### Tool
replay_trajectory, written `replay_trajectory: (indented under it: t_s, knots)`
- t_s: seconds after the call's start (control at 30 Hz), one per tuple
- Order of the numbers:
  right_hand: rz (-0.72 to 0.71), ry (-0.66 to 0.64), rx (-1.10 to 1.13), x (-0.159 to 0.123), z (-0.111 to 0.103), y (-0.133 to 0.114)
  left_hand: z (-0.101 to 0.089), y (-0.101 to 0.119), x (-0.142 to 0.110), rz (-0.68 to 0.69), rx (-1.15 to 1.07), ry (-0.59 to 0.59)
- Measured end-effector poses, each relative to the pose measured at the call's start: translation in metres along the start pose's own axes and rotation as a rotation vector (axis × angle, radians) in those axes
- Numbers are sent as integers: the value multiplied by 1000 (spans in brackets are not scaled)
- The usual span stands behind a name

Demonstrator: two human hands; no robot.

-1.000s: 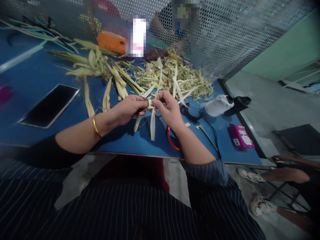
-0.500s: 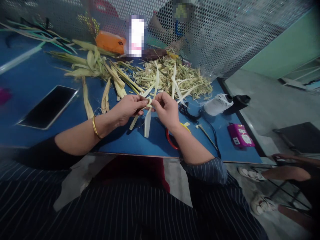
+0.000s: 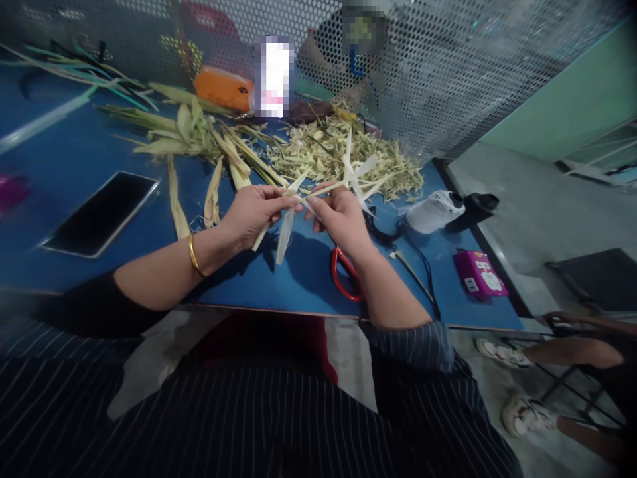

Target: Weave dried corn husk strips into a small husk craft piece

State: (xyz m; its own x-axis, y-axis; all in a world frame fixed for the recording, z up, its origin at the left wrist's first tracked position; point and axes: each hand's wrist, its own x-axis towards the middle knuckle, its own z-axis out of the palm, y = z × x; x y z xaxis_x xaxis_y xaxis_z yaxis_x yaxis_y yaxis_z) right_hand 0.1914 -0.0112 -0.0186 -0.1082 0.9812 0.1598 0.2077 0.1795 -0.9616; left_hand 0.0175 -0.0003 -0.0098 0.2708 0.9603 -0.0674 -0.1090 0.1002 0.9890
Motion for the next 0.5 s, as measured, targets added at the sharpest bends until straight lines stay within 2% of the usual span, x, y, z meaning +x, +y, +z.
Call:
replay_trajectory:
  t_s: [0.2, 0.33, 0.5]
  knots:
    - [-27, -63, 75, -4, -3, -8, -3, 5, 4, -53, -90, 60]
    - [-99, -117, 131, -7, -3, -15, -1, 5, 3, -80, -124, 83]
    - [-251, -202, 31, -10, -6, -14, -2, 4, 3, -76, -118, 115]
